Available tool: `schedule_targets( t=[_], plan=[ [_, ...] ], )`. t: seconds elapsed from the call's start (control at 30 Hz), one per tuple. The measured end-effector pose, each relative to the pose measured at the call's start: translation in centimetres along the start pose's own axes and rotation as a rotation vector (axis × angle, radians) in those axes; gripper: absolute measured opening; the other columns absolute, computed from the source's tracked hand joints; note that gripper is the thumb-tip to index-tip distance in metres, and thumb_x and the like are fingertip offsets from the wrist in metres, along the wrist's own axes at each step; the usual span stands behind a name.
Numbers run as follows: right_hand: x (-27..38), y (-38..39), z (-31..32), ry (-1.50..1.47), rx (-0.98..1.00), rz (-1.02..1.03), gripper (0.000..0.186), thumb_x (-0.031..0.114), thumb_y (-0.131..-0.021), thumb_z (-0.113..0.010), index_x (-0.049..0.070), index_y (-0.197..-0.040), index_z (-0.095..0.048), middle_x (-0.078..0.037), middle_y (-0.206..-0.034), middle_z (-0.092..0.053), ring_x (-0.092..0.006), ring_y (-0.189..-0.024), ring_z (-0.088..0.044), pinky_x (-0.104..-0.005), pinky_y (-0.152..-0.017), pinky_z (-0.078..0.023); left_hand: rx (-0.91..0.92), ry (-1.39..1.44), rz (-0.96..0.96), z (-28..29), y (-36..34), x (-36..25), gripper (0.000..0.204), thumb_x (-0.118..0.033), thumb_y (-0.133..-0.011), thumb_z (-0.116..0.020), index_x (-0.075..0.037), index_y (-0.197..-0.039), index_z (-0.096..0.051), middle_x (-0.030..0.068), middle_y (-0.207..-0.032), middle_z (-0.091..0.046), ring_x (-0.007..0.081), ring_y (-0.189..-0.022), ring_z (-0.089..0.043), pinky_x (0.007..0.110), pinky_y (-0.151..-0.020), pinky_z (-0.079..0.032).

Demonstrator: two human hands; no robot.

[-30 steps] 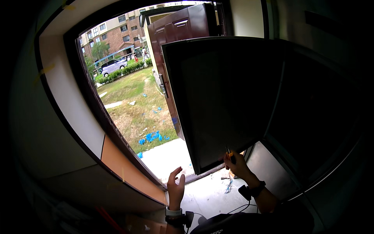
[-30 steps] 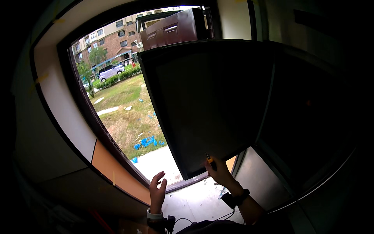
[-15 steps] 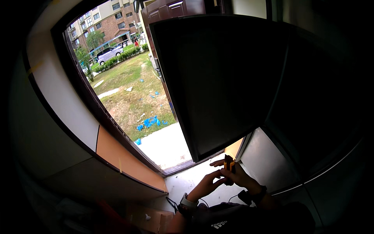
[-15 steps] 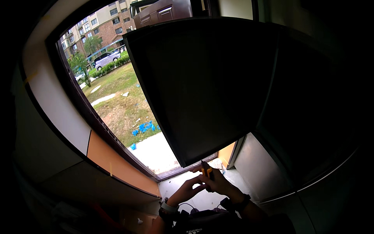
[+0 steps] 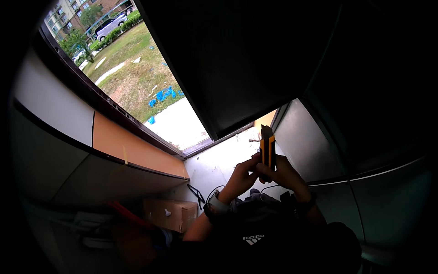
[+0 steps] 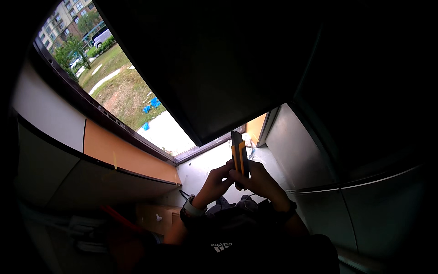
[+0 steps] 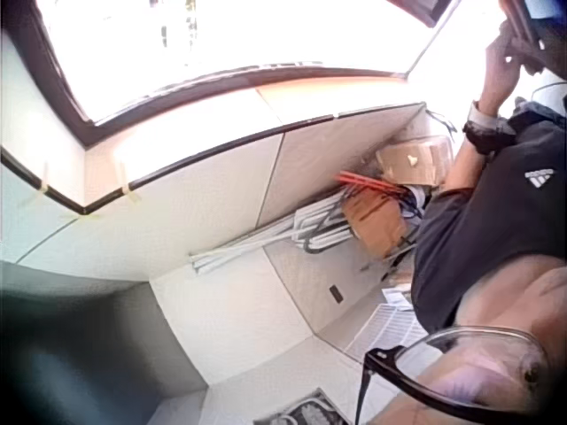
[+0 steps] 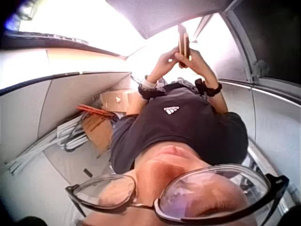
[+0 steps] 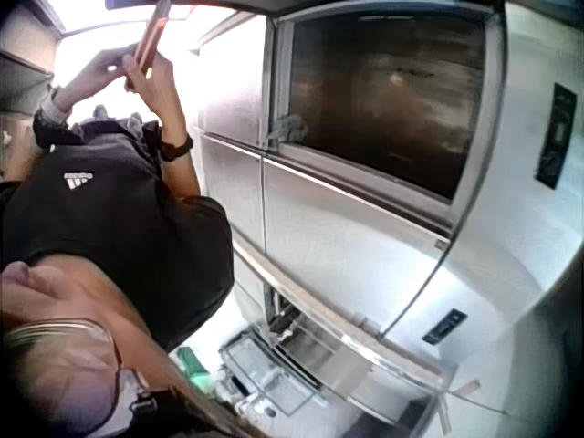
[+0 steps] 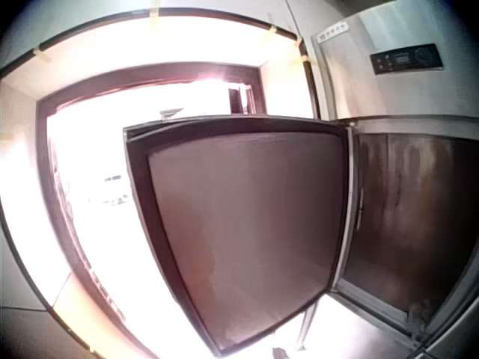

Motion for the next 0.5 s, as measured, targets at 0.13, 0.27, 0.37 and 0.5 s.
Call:
schedule_targets(
  t=[0.13, 0.27, 0.37, 0.5],
  plan=[
    [-1.1, 1.3, 0.7, -0.024, -0.024, -0.043, 0.045, 0.042, -0.095, -0.059, -0.003, -0.098, -0.062, -0.007, -0.071, -0.066, -0.0144, -0.062, -0.064, -0.0278, -0.059, -0.048, 0.045, -0.013, 0.056, -1.3, 0.0, 0.2, 0.028, -0.002, -0.093, -0.058, 0.003, -0.121, -0.058, 0.0107, -0.095, -0.07, 0.0186, -0.085, -0.07, 0.032, -0.08, -0.055],
    [-2.2, 2.6, 1.8, 0.017, -0.084, -0.117, 0.039, 0.037, -0.096, -0.058, -0.002, -0.1, -0.062, -0.012, -0.075, -0.067, -0.0205, -0.07, -0.066, -0.0322, -0.066, -0.049, 0.135, -0.146, 0.07, -2.0, -1.0, -0.6, 0.024, -0.005, -0.093, -0.06, 0.002, -0.116, -0.061, 0.0109, -0.101, -0.07, 0.0187, -0.091, -0.069, 0.031, -0.083, -0.054],
    [-2.6, 3.2, 3.6, 0.178, -0.266, 0.068, 0.034, 0.032, -0.097, -0.057, -0.001, -0.103, -0.062, -0.015, -0.079, -0.068, -0.0273, -0.072, -0.066, -0.0352, -0.068, -0.049, 0.14, -0.239, 0.096, -1.8, -0.8, 0.5, 0.022, -0.006, -0.093, -0.06, 0.0, -0.114, -0.063, 0.0103, -0.105, -0.069, 0.0177, -0.095, -0.067, 0.031, -0.084, -0.054],
    [-5.5, 4.0, 7.1, 0.063, -0.408, -0.08, 0.031, 0.028, -0.097, -0.056, -0.002, -0.099, -0.062, -0.011, -0.073, -0.067, -0.021, -0.068, -0.067, -0.0334, -0.068, -0.052, 0.107, -0.314, 0.193, -0.7, -0.7, 2.0, 0.021, -0.011, -0.093, -0.062, -0.003, -0.112, -0.065, 0.0104, -0.106, -0.068, 0.0187, -0.093, -0.067, 0.031, -0.08, -0.054]
  ],
)
Point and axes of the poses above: each hand's wrist, its own y-axis away from the middle knuckle, its own z-axis out of the back of the hand, x = y × z, the point moved 2 cm from there along -y, towards the middle knuckle
